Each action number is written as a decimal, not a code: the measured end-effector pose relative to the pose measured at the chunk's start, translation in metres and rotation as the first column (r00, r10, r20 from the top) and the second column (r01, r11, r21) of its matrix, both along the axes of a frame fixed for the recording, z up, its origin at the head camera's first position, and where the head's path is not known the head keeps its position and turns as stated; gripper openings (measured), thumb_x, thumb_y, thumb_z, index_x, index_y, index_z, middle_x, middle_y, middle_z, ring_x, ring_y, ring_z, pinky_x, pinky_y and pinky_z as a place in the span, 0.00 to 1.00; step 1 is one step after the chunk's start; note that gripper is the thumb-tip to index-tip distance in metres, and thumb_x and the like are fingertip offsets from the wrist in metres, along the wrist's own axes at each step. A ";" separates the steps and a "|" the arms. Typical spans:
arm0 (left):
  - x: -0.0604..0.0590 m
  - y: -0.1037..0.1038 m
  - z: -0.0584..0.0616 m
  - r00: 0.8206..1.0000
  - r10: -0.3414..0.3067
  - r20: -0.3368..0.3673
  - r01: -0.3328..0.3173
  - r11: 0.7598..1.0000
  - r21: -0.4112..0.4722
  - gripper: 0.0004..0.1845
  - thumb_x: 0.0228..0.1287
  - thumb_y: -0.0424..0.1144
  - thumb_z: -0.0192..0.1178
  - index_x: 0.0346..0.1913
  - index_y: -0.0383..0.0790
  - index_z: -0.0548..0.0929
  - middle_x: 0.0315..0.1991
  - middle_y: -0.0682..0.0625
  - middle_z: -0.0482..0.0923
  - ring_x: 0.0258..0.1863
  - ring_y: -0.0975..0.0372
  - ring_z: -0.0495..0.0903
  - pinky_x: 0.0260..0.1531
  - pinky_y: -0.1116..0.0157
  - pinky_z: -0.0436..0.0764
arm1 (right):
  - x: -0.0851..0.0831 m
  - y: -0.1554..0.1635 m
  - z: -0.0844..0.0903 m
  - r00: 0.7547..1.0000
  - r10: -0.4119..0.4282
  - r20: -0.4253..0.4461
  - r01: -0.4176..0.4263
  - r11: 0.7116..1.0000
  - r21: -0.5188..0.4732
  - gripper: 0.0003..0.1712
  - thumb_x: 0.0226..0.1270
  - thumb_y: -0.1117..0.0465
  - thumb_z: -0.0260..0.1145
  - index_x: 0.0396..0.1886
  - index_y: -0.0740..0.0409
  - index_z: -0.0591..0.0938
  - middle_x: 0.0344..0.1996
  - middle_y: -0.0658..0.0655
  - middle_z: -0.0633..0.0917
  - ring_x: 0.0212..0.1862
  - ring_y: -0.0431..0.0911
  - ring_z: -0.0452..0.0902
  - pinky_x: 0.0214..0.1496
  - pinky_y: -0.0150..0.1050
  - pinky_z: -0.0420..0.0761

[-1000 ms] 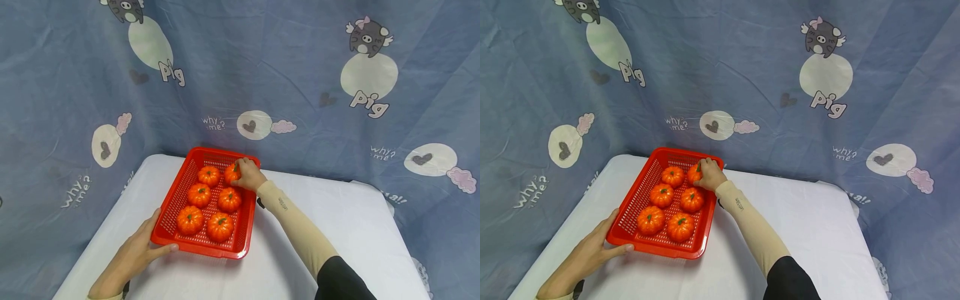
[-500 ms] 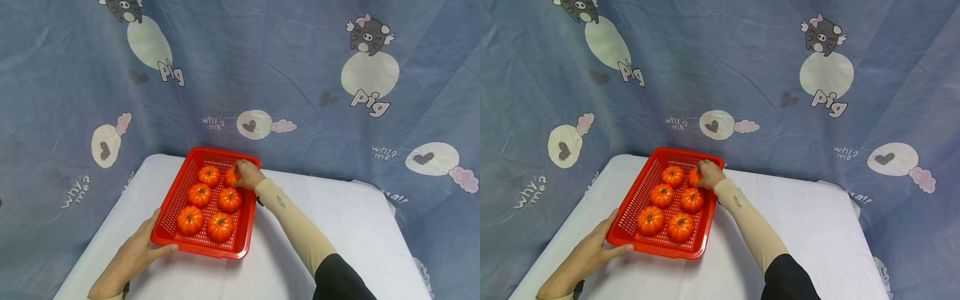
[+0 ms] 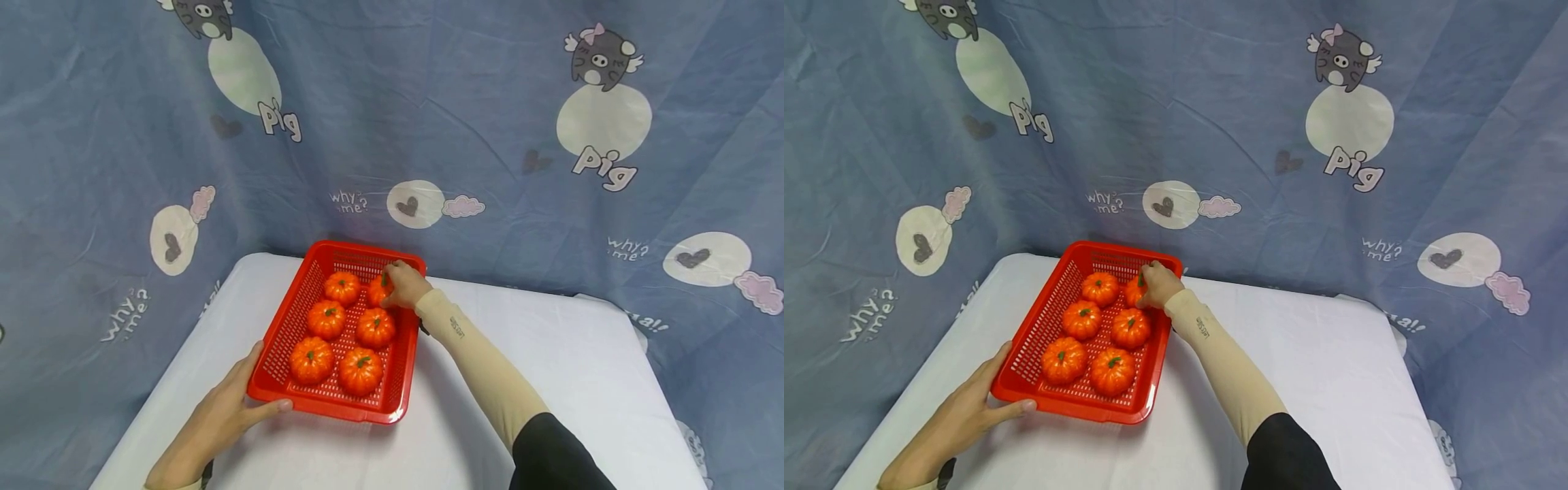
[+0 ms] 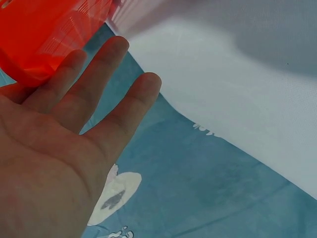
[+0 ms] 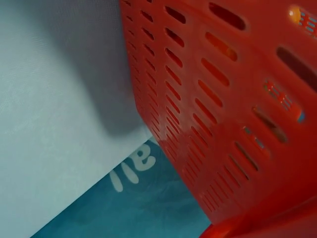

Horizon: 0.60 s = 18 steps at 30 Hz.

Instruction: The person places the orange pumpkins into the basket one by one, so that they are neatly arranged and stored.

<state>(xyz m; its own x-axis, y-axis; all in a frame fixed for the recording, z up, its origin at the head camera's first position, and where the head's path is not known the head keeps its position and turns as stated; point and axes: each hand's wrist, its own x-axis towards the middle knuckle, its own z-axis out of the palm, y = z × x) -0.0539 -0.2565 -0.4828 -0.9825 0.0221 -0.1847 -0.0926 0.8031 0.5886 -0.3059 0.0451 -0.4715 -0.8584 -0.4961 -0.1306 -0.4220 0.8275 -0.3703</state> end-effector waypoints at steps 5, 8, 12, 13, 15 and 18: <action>0.000 0.000 -0.001 1.000 0.000 0.001 0.000 1.000 0.003 0.72 0.45 0.78 0.65 0.83 0.48 0.36 0.75 0.33 0.58 0.69 0.38 0.65 0.58 0.31 0.70 | 0.000 0.000 0.004 1.000 0.028 0.000 -0.028 0.999 0.015 0.40 0.53 0.55 0.83 0.64 0.64 0.78 0.58 0.61 0.81 0.60 0.52 0.76 0.68 0.41 0.74; 0.000 0.000 -0.001 1.000 0.004 0.005 -0.004 1.000 0.002 0.72 0.45 0.79 0.65 0.83 0.49 0.36 0.75 0.33 0.57 0.69 0.37 0.64 0.59 0.31 0.69 | -0.002 0.000 0.003 0.999 0.040 -0.010 -0.039 0.998 0.044 0.40 0.53 0.55 0.83 0.63 0.65 0.78 0.57 0.61 0.82 0.60 0.53 0.77 0.68 0.41 0.74; -0.001 0.001 -0.002 1.000 0.003 0.012 -0.003 1.000 0.002 0.72 0.45 0.78 0.65 0.83 0.48 0.36 0.75 0.32 0.56 0.69 0.37 0.64 0.59 0.31 0.69 | -0.003 0.000 0.001 0.998 0.053 -0.020 -0.052 0.996 0.069 0.39 0.52 0.55 0.84 0.62 0.65 0.79 0.56 0.61 0.83 0.60 0.54 0.77 0.68 0.41 0.74; -0.001 0.001 -0.002 1.000 0.002 0.012 -0.003 1.000 0.003 0.72 0.45 0.78 0.65 0.83 0.48 0.36 0.75 0.32 0.56 0.69 0.37 0.64 0.59 0.31 0.69 | -0.004 0.000 0.000 0.998 0.055 -0.019 -0.053 0.996 0.072 0.39 0.52 0.55 0.84 0.62 0.64 0.79 0.56 0.61 0.83 0.60 0.54 0.77 0.68 0.41 0.74; -0.001 0.001 -0.002 1.000 0.001 0.015 -0.001 1.000 0.003 0.72 0.45 0.78 0.65 0.83 0.47 0.36 0.75 0.32 0.56 0.69 0.37 0.64 0.58 0.31 0.69 | -0.004 0.000 0.000 0.998 0.059 -0.017 -0.058 0.996 0.073 0.39 0.52 0.56 0.84 0.62 0.64 0.78 0.55 0.61 0.83 0.61 0.54 0.76 0.68 0.41 0.74; -0.001 0.001 -0.001 1.000 0.005 0.014 -0.005 1.000 -0.001 0.72 0.45 0.79 0.65 0.83 0.48 0.36 0.75 0.32 0.56 0.69 0.37 0.64 0.58 0.31 0.70 | -0.003 0.001 0.000 0.998 0.061 -0.009 -0.060 0.995 0.076 0.39 0.52 0.56 0.83 0.63 0.62 0.77 0.55 0.60 0.82 0.61 0.53 0.76 0.68 0.41 0.74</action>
